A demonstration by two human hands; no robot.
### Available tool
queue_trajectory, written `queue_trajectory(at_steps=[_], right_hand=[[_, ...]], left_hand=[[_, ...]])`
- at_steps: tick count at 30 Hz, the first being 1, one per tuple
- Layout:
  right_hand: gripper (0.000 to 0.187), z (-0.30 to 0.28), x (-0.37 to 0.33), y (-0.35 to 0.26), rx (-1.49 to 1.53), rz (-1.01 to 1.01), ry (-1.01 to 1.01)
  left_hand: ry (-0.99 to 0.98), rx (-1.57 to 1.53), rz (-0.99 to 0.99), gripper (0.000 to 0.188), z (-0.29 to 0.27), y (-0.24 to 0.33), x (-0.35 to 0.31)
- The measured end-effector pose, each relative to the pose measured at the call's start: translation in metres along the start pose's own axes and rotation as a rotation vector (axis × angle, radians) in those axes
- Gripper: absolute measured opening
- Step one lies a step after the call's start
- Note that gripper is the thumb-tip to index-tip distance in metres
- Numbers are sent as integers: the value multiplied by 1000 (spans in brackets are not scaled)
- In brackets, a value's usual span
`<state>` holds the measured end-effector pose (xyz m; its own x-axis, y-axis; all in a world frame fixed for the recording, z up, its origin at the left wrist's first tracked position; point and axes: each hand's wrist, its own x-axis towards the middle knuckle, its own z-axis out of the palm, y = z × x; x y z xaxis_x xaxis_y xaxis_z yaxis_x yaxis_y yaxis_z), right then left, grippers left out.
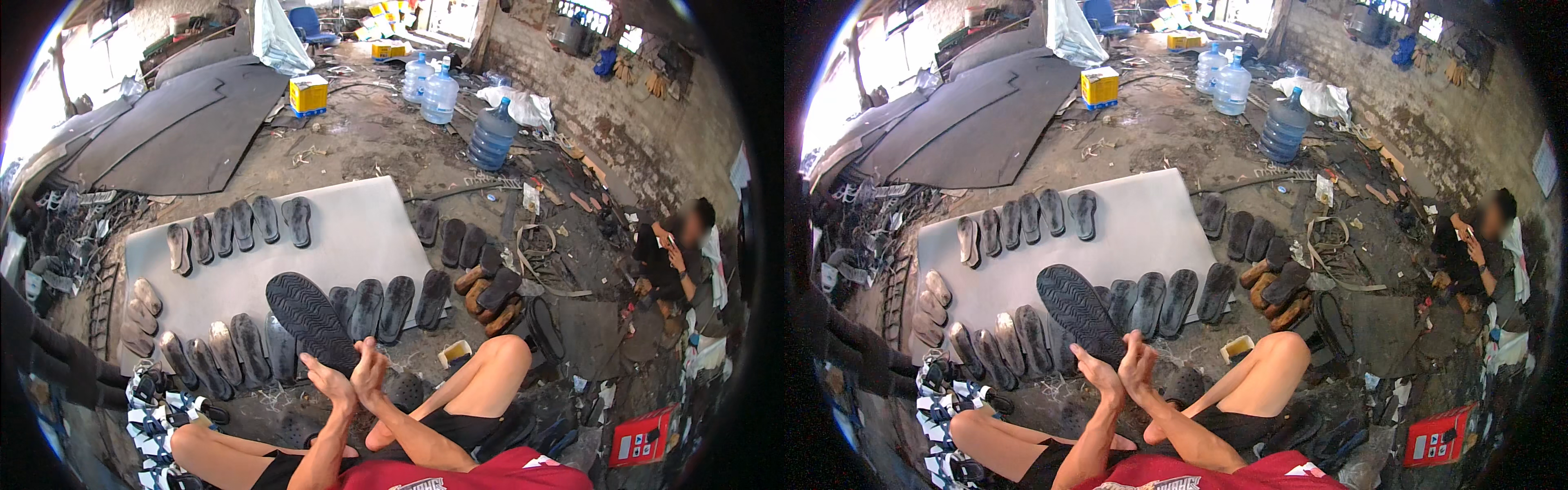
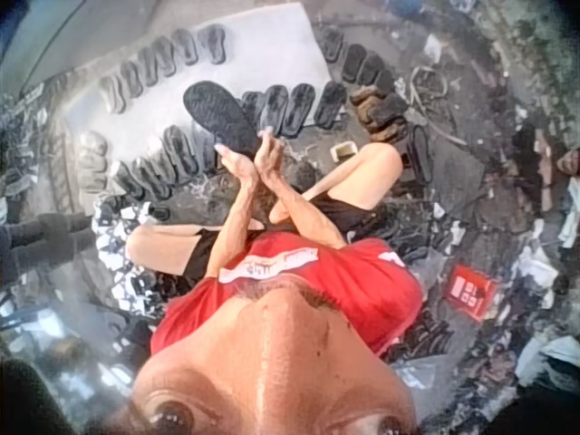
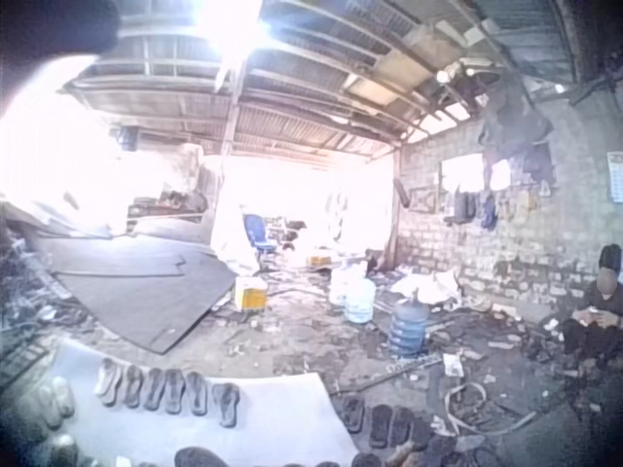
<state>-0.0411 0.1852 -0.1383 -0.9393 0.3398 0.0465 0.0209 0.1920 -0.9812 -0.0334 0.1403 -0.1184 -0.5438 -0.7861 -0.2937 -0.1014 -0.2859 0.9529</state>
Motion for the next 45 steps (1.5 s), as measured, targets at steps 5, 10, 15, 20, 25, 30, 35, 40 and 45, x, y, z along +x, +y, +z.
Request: queue_trajectory(at_steps=[5,10,15,20,25,30,35,40,45], right_hand=[[60,-10,31,-40,10,-183,-133],[48,-27,44,-52,-36,-456,-35],[50,-37,2,-60,-39,-776,-136],[54,-44,-4,-86,-64,-949,-298],[48,-51,0,-91,-68,-1091,-278],[45,-56,-11,-98,-103,-1053,-296],[51,-51,-4,-95,39,-780,-437],[105,-105,12,-67,83,-498,-952],[90,-164,11,-109,-88,-459,-971]], left_hand=[[-123,197,230,70,-19,-33,29],[-501,106,316,61,-51,-46,35],[-396,3,350,68,-23,98,6],[-373,22,733,66,-36,105,0],[-514,-43,754,58,-43,119,-7],[-526,-134,308,56,-49,131,-16],[-483,-98,205,49,-40,123,6],[-788,-791,-401,48,-55,146,62],[-682,-543,-394,53,-30,124,39]])
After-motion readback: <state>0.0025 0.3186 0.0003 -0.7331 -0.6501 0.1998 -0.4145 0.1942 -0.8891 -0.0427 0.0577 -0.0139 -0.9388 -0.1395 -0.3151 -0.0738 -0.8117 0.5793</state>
